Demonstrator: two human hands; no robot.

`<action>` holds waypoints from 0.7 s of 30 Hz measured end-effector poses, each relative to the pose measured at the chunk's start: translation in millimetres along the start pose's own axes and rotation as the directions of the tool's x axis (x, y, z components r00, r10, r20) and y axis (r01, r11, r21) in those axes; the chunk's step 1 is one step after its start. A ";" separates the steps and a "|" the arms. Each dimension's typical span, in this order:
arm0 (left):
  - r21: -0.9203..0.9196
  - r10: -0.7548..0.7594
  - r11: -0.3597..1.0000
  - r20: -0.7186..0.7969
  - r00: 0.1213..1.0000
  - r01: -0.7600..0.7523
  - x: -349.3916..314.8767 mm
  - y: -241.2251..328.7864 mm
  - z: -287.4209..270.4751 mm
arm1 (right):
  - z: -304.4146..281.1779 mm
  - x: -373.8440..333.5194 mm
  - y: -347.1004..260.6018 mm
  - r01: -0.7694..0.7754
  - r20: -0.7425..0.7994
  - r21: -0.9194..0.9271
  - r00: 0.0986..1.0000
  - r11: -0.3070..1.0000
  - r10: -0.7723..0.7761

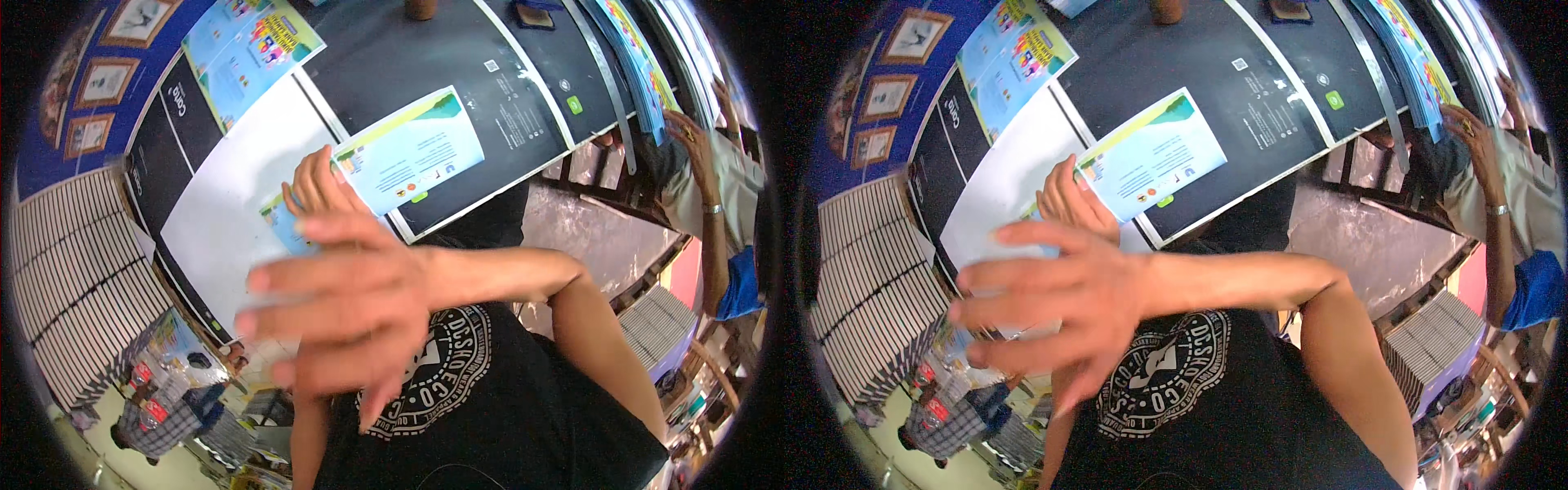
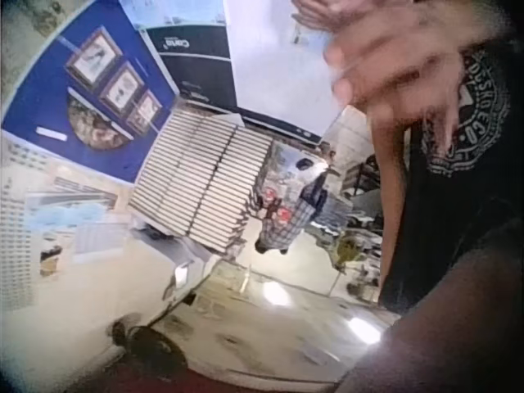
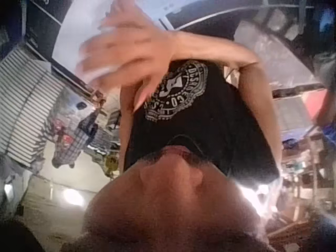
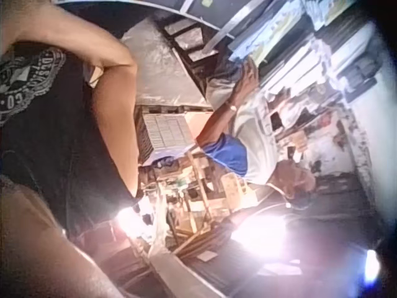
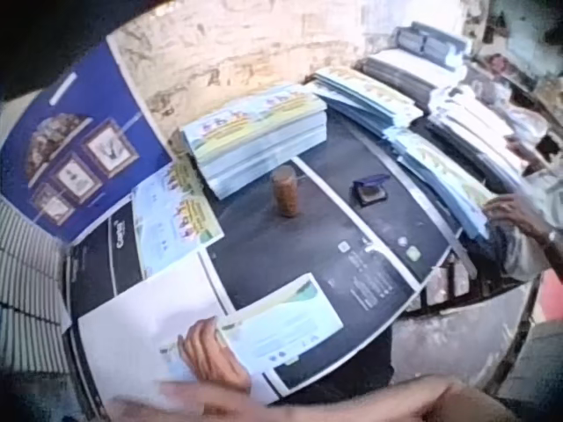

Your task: The person holds a stack of printed booklets, aligns the edges, and folds them in half by hand before using a wooden tool to press and flatten the spine.

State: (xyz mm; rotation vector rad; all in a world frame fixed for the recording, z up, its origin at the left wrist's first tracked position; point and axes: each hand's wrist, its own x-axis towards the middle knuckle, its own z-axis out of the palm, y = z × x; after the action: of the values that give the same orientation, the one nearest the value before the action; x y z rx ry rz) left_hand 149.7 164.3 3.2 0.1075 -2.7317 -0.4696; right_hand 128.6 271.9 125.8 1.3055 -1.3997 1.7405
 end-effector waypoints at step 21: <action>0.155 0.052 0.987 -0.001 0.999 -0.052 -17.8 -9.0 -3.9 | -21.0 -96.4 84.2 -0.400 0.196 -0.363 0.850 0.842 0.488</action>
State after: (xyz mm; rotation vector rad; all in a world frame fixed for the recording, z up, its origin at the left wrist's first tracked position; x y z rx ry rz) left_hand 167.8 157.0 -2.5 0.0767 -2.7557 -0.2421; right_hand 85.5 280.2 3.7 1.1394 -2.1957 1.5513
